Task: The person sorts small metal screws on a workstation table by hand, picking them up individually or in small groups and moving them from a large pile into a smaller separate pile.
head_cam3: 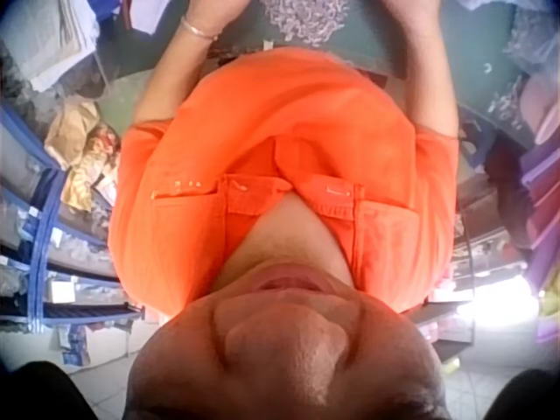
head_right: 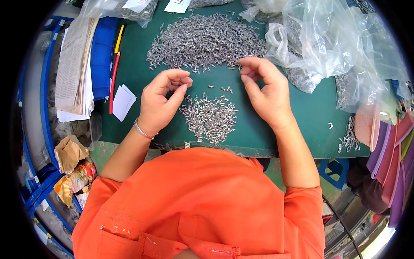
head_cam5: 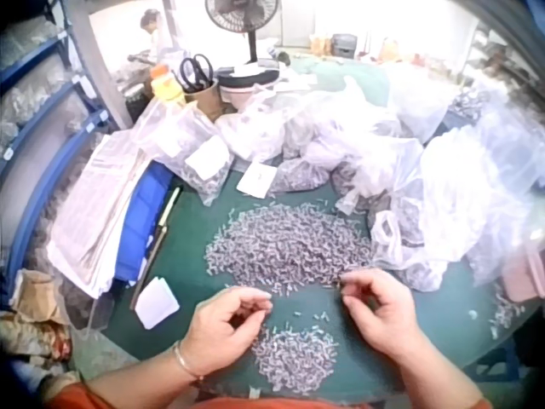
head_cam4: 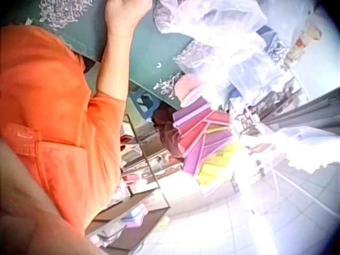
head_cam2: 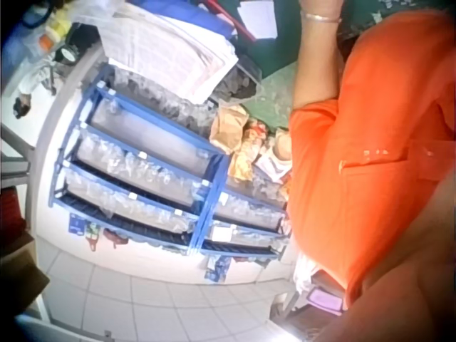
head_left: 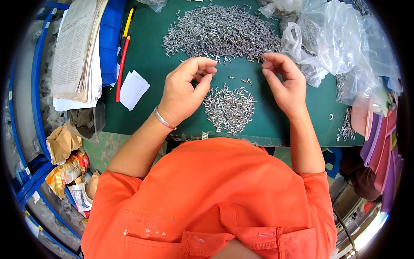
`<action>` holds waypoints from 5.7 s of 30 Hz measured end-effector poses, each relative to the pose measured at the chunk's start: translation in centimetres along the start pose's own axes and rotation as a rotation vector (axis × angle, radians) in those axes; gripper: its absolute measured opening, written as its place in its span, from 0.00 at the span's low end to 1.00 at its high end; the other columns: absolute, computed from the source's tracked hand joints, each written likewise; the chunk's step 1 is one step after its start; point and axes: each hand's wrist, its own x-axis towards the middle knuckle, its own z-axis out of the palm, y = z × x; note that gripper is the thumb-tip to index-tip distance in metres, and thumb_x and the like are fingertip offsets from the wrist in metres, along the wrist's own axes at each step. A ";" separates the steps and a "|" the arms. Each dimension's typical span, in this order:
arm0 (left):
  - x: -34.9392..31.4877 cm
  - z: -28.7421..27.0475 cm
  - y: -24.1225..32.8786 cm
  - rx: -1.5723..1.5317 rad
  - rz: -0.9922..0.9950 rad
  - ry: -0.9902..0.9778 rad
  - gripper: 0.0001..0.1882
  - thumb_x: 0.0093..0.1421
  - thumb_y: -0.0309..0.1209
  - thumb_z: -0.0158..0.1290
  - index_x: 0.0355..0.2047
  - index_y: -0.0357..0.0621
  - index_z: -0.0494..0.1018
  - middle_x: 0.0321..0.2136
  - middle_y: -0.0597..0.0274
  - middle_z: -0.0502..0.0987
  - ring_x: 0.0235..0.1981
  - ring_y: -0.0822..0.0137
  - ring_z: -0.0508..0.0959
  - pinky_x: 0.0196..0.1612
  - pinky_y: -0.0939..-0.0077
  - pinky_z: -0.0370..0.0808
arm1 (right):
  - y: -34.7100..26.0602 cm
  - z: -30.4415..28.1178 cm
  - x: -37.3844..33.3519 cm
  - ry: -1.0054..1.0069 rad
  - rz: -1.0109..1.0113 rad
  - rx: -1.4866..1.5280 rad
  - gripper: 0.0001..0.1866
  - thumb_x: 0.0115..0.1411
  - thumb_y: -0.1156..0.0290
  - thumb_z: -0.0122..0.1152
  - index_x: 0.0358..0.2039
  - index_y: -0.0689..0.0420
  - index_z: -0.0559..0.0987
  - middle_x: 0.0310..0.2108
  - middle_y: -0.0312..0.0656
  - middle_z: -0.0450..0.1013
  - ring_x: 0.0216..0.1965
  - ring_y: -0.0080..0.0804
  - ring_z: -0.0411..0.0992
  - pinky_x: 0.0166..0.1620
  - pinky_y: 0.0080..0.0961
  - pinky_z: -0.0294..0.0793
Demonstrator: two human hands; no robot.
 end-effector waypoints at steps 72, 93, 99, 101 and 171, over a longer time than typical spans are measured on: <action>0.4 1.0 -0.3 0.300 0.214 0.050 0.20 0.54 0.16 0.60 0.48 0.41 0.75 0.32 0.60 0.79 0.35 0.64 0.80 0.39 0.72 0.77 | -1.9 4.5 -0.1 -0.053 0.076 0.250 0.24 0.58 0.85 0.62 0.55 0.58 0.73 0.35 0.37 0.76 0.37 0.23 0.75 0.43 0.20 0.76; -0.2 1.4 1.4 -0.053 -0.050 -0.037 0.16 0.58 0.15 0.58 0.47 0.38 0.76 0.39 0.61 0.80 0.40 0.73 0.81 0.42 0.79 0.78 | -3.2 4.1 -2.2 -0.005 0.032 0.532 0.31 0.56 0.90 0.59 0.61 0.61 0.67 0.38 0.38 0.73 0.42 0.23 0.74 0.50 0.23 0.74; -0.8 2.2 1.8 -0.507 -0.161 -0.059 0.14 0.61 0.18 0.60 0.47 0.37 0.76 0.39 0.63 0.81 0.42 0.73 0.81 0.46 0.79 0.79 | -3.2 4.6 -2.3 0.051 -0.040 0.499 0.34 0.54 0.90 0.60 0.62 0.59 0.66 0.38 0.39 0.72 0.42 0.24 0.74 0.50 0.24 0.75; -0.9 2.1 2.0 -0.543 -0.216 -0.079 0.12 0.61 0.18 0.60 0.45 0.36 0.76 0.39 0.62 0.80 0.41 0.73 0.80 0.45 0.79 0.79 | -3.0 4.7 -2.5 0.048 -0.102 0.407 0.33 0.53 0.91 0.61 0.61 0.60 0.68 0.38 0.40 0.72 0.41 0.26 0.75 0.48 0.24 0.76; -0.9 -1.1 -0.2 0.281 0.134 0.079 0.06 0.55 0.15 0.57 0.32 0.37 0.77 0.31 0.60 0.78 0.26 0.71 0.78 0.29 0.78 0.76 | -1.3 3.9 0.6 -0.081 -0.012 -0.035 0.17 0.56 0.85 0.62 0.47 0.59 0.77 0.33 0.39 0.76 0.34 0.26 0.77 0.39 0.22 0.78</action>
